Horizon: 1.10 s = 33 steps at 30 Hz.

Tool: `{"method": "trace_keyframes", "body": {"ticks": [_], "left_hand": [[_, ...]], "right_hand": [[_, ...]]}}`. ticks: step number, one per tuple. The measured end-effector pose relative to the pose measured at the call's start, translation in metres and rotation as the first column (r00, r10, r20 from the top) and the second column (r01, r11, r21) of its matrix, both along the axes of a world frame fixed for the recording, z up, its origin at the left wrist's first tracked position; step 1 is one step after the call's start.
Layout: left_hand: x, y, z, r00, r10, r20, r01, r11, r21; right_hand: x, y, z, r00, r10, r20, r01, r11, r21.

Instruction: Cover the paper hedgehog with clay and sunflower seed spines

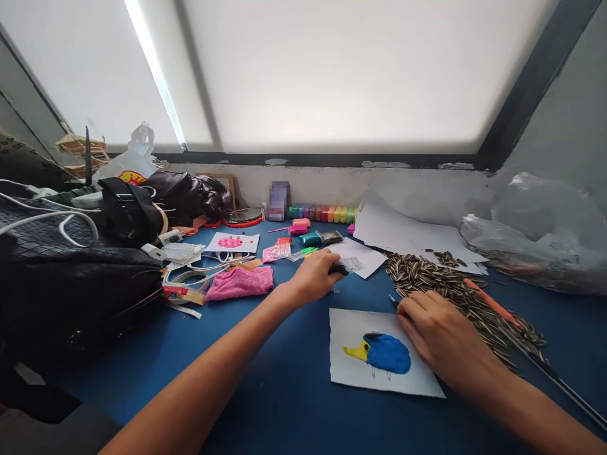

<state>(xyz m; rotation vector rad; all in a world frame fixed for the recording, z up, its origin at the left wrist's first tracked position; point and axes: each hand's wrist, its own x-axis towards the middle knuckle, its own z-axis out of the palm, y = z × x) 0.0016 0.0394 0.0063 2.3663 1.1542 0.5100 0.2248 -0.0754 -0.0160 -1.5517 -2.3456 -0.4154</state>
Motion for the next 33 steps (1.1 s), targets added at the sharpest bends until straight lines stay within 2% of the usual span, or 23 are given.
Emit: {"method": "trace_keyframes", "body": {"ticks": [5,9,11,16,20,29,31,33], "left_hand": [[0.001,-0.017,0.007,0.974,-0.079,0.214,0.128,0.966,-0.226],[0.000,-0.021,0.007,0.876,-0.054,0.479,0.291,0.851,-0.438],[0.000,-0.021,0.005,0.841,-0.037,0.540,0.347,0.802,-0.487],[0.000,-0.021,-0.003,0.815,-0.024,0.579,0.410,0.730,-0.547],[0.002,-0.025,-0.004,0.799,0.007,0.601,0.412,0.722,-0.556],[0.002,-0.029,0.000,0.835,-0.019,0.551,0.394,0.719,-0.573],[0.001,-0.029,0.001,0.840,-0.030,0.542,0.393,0.721,-0.570],[0.000,-0.029,0.000,0.850,-0.057,0.524,0.398,0.721,-0.567]], "right_hand": [[0.002,0.001,0.000,0.999,-0.042,-0.001,0.042,0.999,0.022],[0.005,0.004,-0.002,1.000,-0.020,0.010,0.020,1.000,0.011],[0.007,0.006,-0.004,1.000,0.000,0.016,-0.001,1.000,0.001],[0.009,0.008,-0.009,1.000,0.025,0.019,-0.024,0.999,-0.024],[0.011,0.009,-0.007,1.000,0.020,0.022,-0.020,1.000,-0.024],[0.009,0.008,-0.004,0.997,0.069,-0.016,-0.070,0.997,-0.022],[0.003,0.005,-0.001,0.991,0.073,-0.108,-0.075,0.997,-0.007],[-0.004,0.000,0.007,0.940,0.055,-0.338,-0.067,0.997,-0.026]]}}
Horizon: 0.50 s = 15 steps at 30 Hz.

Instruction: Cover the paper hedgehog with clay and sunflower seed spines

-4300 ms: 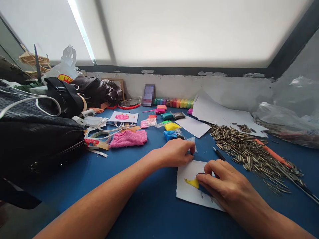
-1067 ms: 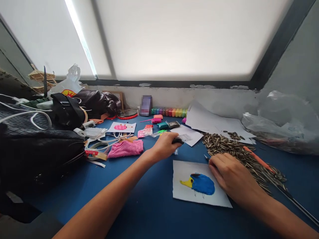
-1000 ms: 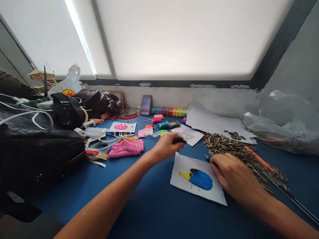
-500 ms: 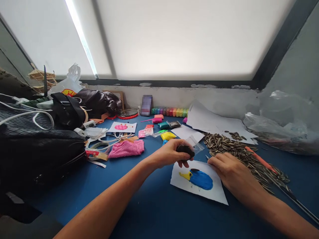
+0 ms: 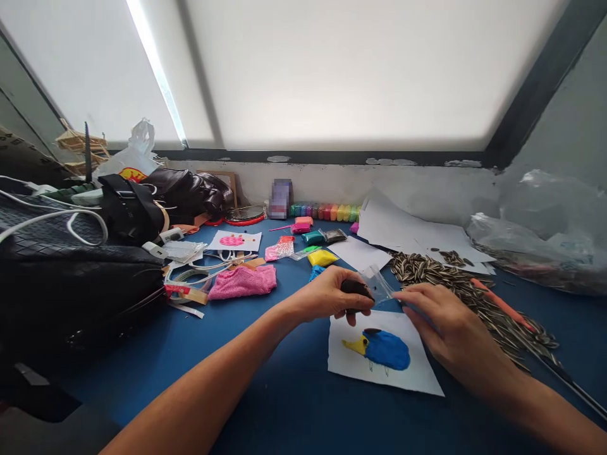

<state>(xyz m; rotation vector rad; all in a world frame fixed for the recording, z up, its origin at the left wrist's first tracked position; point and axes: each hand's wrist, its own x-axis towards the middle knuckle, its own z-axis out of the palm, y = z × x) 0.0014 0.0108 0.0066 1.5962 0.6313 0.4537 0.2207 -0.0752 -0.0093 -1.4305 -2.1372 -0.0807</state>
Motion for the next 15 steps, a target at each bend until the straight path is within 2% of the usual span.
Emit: {"method": "trace_keyframes", "body": {"ticks": [3,6,11,15], "left_hand": [[-0.001,0.000,0.000,0.997,-0.067,-0.027,0.068,0.997,0.028],[0.000,-0.003,0.000,0.988,-0.151,-0.034,0.152,0.988,0.027],[0.001,-0.006,0.003,0.976,-0.215,-0.035,0.216,0.976,0.036],[0.000,-0.005,0.004,0.987,-0.161,-0.007,0.161,0.984,0.070]], "right_hand": [[-0.012,-0.008,0.016,0.938,-0.139,-0.319,0.070,0.973,-0.218],[-0.020,-0.013,0.027,0.894,-0.152,-0.421,-0.012,0.932,-0.362],[-0.020,-0.013,0.028,0.850,-0.125,-0.513,-0.141,0.882,-0.450],[-0.017,-0.012,0.029,0.819,-0.154,-0.553,-0.157,0.867,-0.473]]}}
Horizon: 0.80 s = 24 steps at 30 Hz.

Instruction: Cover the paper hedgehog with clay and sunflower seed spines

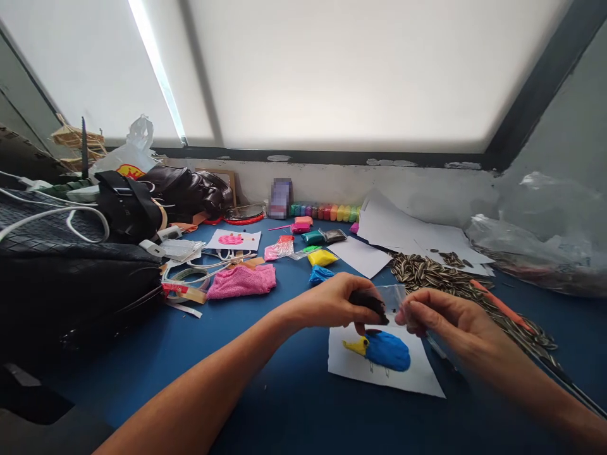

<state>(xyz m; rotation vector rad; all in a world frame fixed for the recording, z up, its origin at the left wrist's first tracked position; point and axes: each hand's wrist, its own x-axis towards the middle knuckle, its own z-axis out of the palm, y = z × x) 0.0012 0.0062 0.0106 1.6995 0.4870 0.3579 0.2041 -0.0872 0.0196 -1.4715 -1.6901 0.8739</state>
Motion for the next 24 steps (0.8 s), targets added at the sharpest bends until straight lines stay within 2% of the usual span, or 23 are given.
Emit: {"method": "trace_keyframes", "body": {"ticks": [3,7,11,15,20,24], "left_hand": [[-0.0004,0.0014,-0.0002,0.999,0.050,0.007,-0.050,0.999,0.000],[0.0012,-0.0001,-0.0008,0.998,0.056,0.009,-0.056,0.998,-0.028],[0.0024,-0.0022,0.0004,0.997,0.054,0.049,-0.052,0.998,-0.044],[0.0025,-0.0027,0.0016,0.996,0.072,0.048,-0.071,0.997,-0.011],[0.0026,-0.0038,0.0019,0.996,0.089,0.011,-0.089,0.996,0.004],[0.0021,-0.0051,0.0047,0.997,0.076,0.008,-0.076,0.997,-0.002]], "right_hand": [[-0.0006,-0.0002,0.0019,1.000,-0.030,-0.010,0.030,1.000,-0.007],[-0.0028,-0.0008,0.0003,0.995,-0.074,-0.066,0.075,0.997,0.004],[-0.0034,-0.0010,-0.0018,0.997,-0.057,-0.043,0.061,0.992,0.108],[-0.0048,-0.0006,-0.0002,0.997,-0.072,-0.035,0.075,0.993,0.094],[-0.0059,-0.0001,0.0000,0.999,-0.035,-0.001,0.035,0.987,0.156],[-0.0058,-0.0002,-0.0005,0.999,-0.048,-0.016,0.049,0.994,0.101]]}}
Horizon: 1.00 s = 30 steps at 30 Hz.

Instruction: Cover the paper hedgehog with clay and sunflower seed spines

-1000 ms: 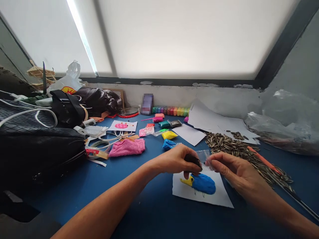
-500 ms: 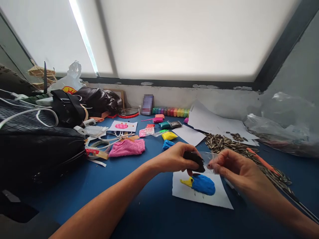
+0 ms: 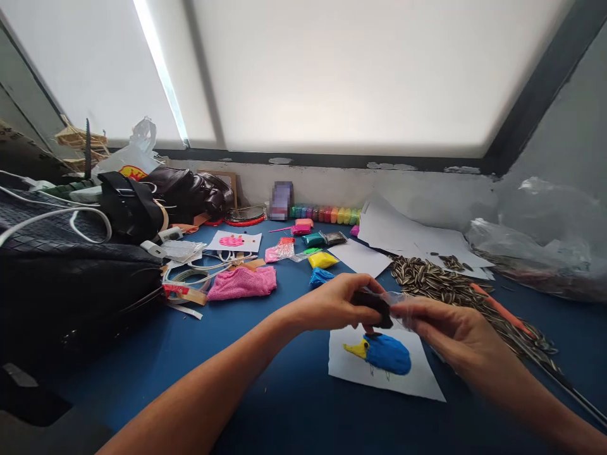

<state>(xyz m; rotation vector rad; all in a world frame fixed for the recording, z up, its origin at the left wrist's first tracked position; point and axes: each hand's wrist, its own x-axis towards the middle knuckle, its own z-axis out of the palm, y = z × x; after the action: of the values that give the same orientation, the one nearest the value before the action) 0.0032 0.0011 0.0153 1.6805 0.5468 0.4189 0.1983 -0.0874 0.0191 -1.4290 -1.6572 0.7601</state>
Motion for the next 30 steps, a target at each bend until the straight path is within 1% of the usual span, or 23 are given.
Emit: {"method": "trace_keyframes", "body": {"ticks": [4,6,10,16,18,22,24,26,30], "left_hand": [[0.002,-0.003,0.002,0.997,0.052,0.061,-0.052,0.999,-0.007],[0.004,-0.004,0.002,0.997,0.050,0.056,-0.049,0.999,-0.023],[0.005,-0.005,0.000,0.999,-0.002,0.035,0.005,0.997,-0.071],[0.002,0.000,-0.007,0.999,-0.028,0.039,0.030,0.999,-0.042],[0.001,0.000,-0.010,0.999,-0.017,0.033,0.018,0.999,-0.029],[0.003,-0.001,-0.013,0.997,0.067,0.025,-0.067,0.997,0.024],[0.004,-0.002,-0.013,0.995,0.089,0.033,-0.089,0.996,0.014],[0.004,-0.002,-0.012,0.995,0.089,0.036,-0.089,0.996,-0.008],[0.005,-0.001,-0.012,0.998,0.048,0.033,-0.047,0.998,-0.033]], "right_hand": [[0.001,0.000,0.001,0.995,0.012,-0.097,-0.021,0.996,-0.085],[0.000,0.000,0.001,0.994,0.014,-0.104,-0.023,0.997,-0.079],[-0.002,-0.001,-0.003,0.998,0.009,-0.068,-0.011,1.000,-0.029],[-0.002,-0.002,-0.009,0.999,0.004,-0.046,-0.006,0.999,-0.039],[-0.001,-0.001,-0.010,0.999,0.005,-0.046,-0.007,0.999,-0.040],[0.000,-0.001,-0.011,0.999,-0.017,-0.039,0.016,1.000,-0.014],[-0.001,-0.002,-0.011,0.999,-0.039,-0.028,0.039,0.999,-0.001],[-0.002,-0.002,-0.011,0.998,-0.043,-0.034,0.043,0.999,-0.003],[-0.004,-0.003,-0.011,0.999,-0.010,-0.050,0.008,0.999,-0.046]]}}
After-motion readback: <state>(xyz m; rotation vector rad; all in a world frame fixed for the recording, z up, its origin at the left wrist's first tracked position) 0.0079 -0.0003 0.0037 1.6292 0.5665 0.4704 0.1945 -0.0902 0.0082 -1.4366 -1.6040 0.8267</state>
